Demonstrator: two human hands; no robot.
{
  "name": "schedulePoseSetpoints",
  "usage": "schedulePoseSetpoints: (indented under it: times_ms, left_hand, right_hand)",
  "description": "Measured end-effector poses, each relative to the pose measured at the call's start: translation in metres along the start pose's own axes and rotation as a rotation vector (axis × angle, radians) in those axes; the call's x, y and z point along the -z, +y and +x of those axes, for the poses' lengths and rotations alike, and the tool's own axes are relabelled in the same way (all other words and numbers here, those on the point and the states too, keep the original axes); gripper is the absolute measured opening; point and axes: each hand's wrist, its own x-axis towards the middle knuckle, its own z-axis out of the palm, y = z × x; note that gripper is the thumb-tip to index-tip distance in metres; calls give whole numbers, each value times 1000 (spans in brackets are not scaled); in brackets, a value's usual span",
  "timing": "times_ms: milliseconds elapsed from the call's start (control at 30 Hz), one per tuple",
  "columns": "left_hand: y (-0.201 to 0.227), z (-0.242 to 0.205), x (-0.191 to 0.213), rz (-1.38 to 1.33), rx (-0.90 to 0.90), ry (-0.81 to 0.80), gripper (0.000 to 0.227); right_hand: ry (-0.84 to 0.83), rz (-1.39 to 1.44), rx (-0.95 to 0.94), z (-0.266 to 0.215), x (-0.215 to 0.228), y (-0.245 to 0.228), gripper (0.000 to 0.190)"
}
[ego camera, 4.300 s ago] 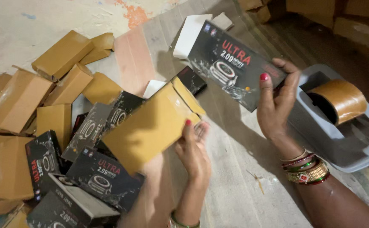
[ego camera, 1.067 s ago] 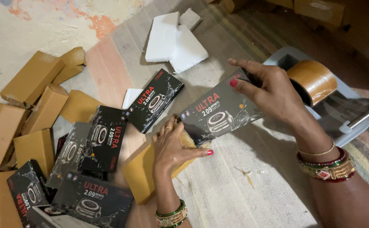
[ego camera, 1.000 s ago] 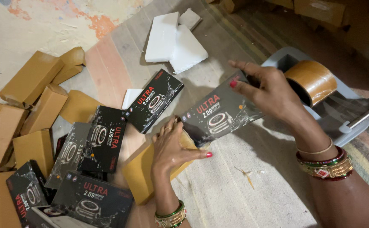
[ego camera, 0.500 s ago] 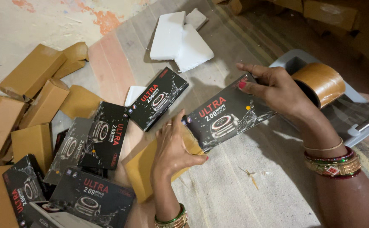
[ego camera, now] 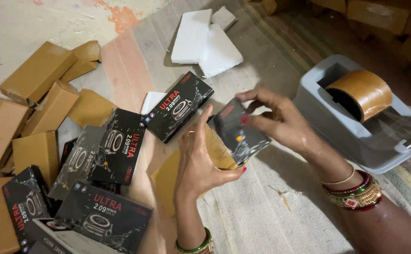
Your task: The person packs smart watches into small cardboard boxes. They place a watch box into a larger shipping box, seal it with tape from a dispenser, and set the sealed box aside. This process is repeated for multiple units.
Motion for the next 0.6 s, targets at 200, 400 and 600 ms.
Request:
schedulePoseSetpoints:
  times_ms: [200, 400, 600]
  left_hand:
    - [0, -5, 4, -78, -100, 86, 128]
    - [-2, -5, 5, -51, -85, 110, 121]
    - [-1, 0, -1, 84, -26, 57, 117]
  right_hand:
    - [-246, -135, 84, -1, -5, 1, 63]
    - [-208, -47, 107, 0, -3, -5, 60]
    - [-116, -122, -145, -3, -11, -8, 30]
